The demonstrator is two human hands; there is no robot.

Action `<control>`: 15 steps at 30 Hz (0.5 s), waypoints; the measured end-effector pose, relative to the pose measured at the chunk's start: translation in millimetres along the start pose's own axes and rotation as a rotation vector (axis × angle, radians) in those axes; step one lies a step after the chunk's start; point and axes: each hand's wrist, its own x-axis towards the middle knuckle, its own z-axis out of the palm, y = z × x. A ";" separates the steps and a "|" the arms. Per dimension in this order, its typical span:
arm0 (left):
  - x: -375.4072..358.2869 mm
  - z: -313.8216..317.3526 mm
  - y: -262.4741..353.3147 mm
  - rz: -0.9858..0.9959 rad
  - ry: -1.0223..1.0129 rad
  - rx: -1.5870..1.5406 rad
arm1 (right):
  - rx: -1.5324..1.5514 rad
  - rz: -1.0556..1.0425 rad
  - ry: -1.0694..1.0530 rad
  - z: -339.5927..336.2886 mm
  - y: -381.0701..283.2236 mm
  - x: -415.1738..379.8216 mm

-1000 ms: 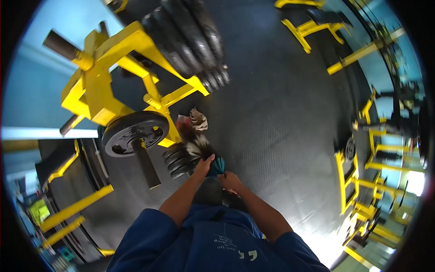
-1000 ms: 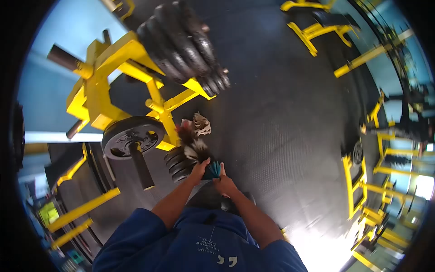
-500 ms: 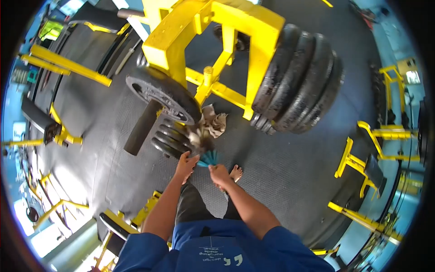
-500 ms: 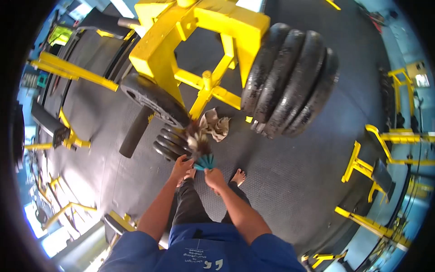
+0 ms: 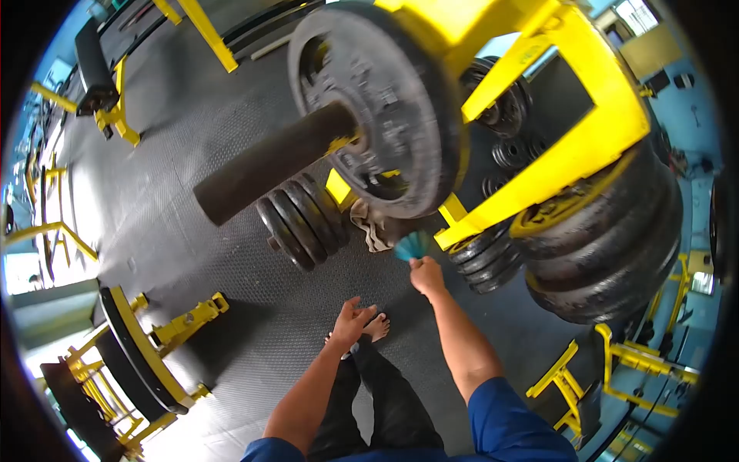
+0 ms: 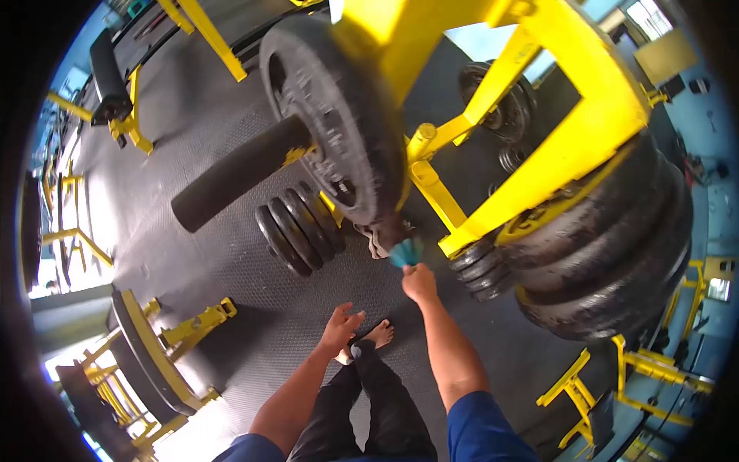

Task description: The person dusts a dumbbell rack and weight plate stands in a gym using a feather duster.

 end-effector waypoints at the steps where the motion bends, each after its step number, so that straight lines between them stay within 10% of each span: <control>1: -0.7 -1.8 -0.1 -0.004 0.010 -0.025 | 0.132 0.151 -0.017 -6.0 -8.5 4.2; 7: 17.6 -4.4 -15.1 -0.026 0.058 -0.196 | 0.296 -0.005 -0.188 78.6 28.5 -84.0; 10: 50.2 16.7 -54.7 -0.080 0.067 -0.197 | 0.698 0.336 -0.422 102.3 14.2 -185.5; 15: 75.6 34.9 -101.0 -0.039 0.285 0.066 | 0.696 0.388 -0.800 127.9 59.7 -138.2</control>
